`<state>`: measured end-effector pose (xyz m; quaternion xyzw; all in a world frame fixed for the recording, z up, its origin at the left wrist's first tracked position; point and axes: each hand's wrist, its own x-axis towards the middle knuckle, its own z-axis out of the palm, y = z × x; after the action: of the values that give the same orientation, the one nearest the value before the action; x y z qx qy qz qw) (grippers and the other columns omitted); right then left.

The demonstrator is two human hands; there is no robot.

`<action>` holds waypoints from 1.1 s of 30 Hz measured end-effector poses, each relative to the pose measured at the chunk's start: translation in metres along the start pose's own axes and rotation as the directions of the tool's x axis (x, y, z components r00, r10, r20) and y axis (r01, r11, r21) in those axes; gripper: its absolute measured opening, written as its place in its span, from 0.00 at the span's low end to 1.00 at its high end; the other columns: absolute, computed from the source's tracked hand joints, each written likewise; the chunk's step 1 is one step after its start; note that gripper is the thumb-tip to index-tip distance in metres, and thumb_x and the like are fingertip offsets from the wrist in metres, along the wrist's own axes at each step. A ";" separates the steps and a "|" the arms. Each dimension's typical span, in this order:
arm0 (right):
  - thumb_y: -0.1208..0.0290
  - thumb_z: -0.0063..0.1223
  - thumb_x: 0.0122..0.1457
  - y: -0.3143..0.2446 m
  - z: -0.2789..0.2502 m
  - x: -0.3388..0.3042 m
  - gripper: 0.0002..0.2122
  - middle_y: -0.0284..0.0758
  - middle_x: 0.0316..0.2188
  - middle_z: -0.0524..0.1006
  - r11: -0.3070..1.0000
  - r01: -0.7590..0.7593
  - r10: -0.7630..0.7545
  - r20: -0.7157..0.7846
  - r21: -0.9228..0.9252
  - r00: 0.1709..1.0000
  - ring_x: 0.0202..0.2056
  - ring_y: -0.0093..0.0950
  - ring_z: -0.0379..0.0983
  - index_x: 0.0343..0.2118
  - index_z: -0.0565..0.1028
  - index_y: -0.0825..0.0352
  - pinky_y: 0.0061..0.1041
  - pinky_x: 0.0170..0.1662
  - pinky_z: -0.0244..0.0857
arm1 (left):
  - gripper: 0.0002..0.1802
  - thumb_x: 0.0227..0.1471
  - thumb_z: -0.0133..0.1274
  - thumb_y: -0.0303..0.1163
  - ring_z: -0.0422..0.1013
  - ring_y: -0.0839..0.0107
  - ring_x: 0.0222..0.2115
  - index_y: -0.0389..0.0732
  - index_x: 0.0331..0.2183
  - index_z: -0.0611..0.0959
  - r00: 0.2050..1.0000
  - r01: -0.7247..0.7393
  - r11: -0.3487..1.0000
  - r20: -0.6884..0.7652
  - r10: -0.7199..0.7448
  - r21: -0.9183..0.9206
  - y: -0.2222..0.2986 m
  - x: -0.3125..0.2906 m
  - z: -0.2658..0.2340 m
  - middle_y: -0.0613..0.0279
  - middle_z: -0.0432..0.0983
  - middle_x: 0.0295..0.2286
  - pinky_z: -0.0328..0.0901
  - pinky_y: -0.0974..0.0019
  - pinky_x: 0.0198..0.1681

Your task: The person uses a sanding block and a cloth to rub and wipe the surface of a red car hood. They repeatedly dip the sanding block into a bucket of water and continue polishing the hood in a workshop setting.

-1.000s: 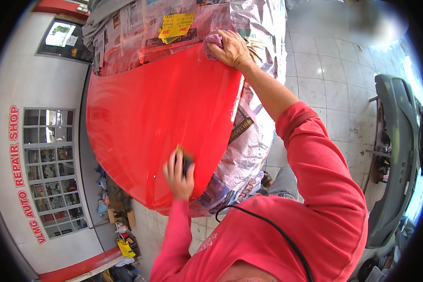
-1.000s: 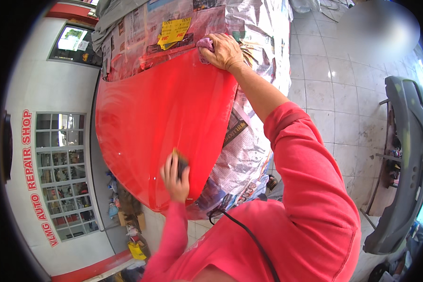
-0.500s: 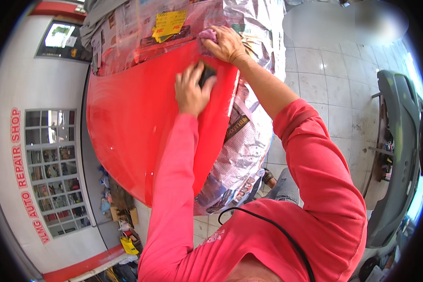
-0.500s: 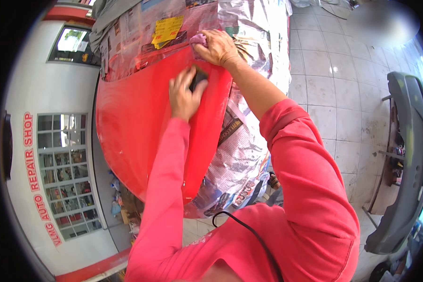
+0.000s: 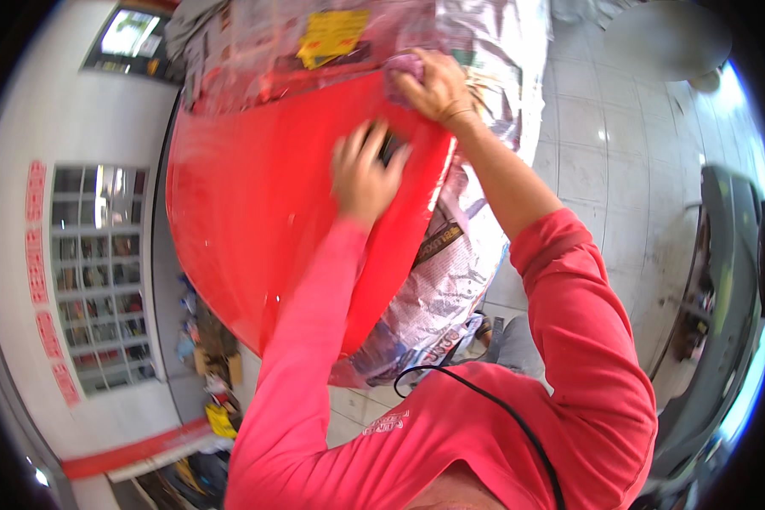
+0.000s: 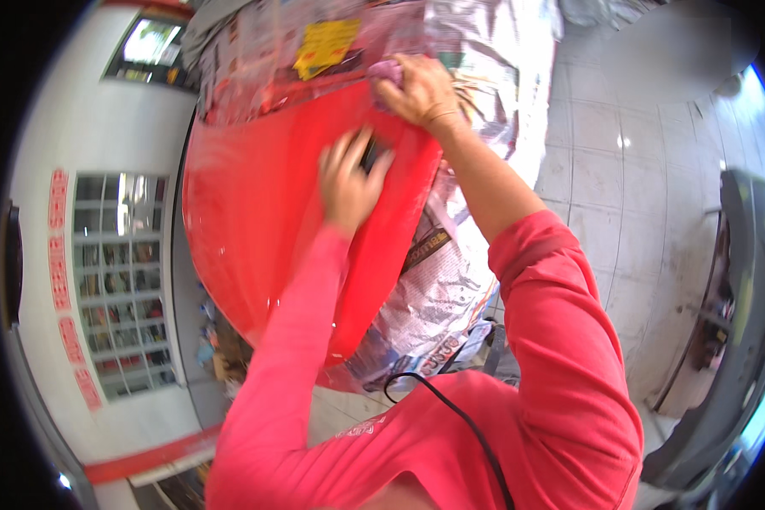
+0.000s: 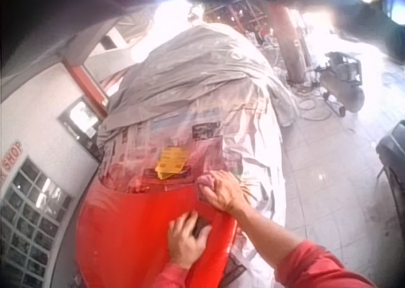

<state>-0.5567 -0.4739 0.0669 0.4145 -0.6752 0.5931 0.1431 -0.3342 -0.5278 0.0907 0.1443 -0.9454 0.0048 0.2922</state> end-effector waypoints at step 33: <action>0.47 0.61 0.64 0.007 0.038 -0.004 0.33 0.55 0.53 0.80 0.844 0.215 -0.115 0.226 -0.491 0.967 0.54 0.54 0.77 0.62 0.76 0.70 0.51 0.58 0.70 | 0.29 0.61 0.62 0.48 0.74 0.42 0.54 0.43 0.59 0.83 0.260 0.965 0.204 -0.468 -0.845 0.168 -0.087 -0.476 -0.215 0.50 0.80 0.55 0.68 0.43 0.57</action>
<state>-0.5476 -0.5075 0.0495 0.4722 -0.7803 0.3363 0.2345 0.1831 -0.4628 -0.0009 0.7331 -0.5949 0.0558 0.3249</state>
